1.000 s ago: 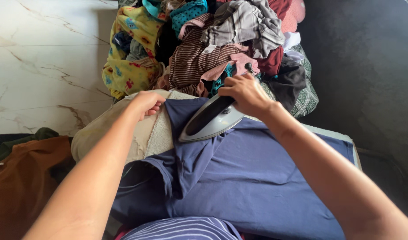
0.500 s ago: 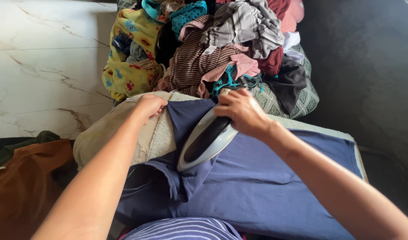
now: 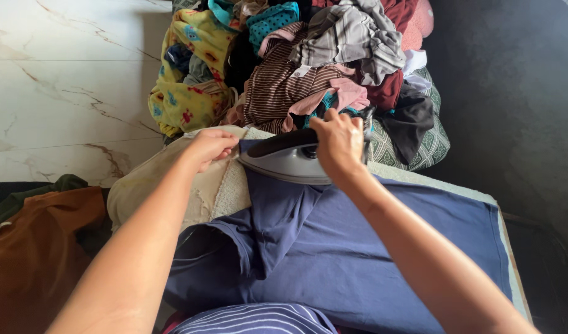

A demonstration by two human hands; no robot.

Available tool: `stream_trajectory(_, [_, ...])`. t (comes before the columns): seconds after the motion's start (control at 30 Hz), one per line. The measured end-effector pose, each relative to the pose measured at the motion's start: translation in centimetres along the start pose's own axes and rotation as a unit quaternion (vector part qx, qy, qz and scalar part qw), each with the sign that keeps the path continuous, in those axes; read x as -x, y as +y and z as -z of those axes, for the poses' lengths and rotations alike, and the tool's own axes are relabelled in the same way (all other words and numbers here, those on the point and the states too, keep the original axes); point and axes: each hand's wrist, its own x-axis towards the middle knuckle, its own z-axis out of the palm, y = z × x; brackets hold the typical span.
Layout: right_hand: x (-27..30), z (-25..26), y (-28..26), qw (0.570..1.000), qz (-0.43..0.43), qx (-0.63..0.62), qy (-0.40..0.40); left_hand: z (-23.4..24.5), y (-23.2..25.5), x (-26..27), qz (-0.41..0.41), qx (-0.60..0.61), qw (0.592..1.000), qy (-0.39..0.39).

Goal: The person irons a dark blue t-shirt on a small ironing board, smoothing the fabric and using a steam iron to remove wrinkles. They repeatedly adjust the shirt's position and flip it over to iron different sections.

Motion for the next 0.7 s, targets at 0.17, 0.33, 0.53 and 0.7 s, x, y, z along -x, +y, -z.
stream_trajectory(0.17, [-0.8,-0.8,0.2,1.000,-0.016,0.000,0.013,0.8,-0.6,1.0,-0.047,0.045,0.998,0.008])
stream_trajectory(0.33, [-2.8,-2.0,0.1,0.998,-0.043,0.013,0.045,1.0,-0.9,1.5,-0.067,0.114,0.990,0.039])
stream_trajectory(0.53, [-2.1,1.9,2.4,0.980,0.167,-0.054,-0.096,0.3,0.4,2.6,-0.069,0.044,0.996,0.019])
stream_trajectory(0.7, [0.6,3.1,1.9,0.969,0.225,-0.081,-0.056,-0.3,1.4,3.6,-0.055,-0.031,0.998,0.030])
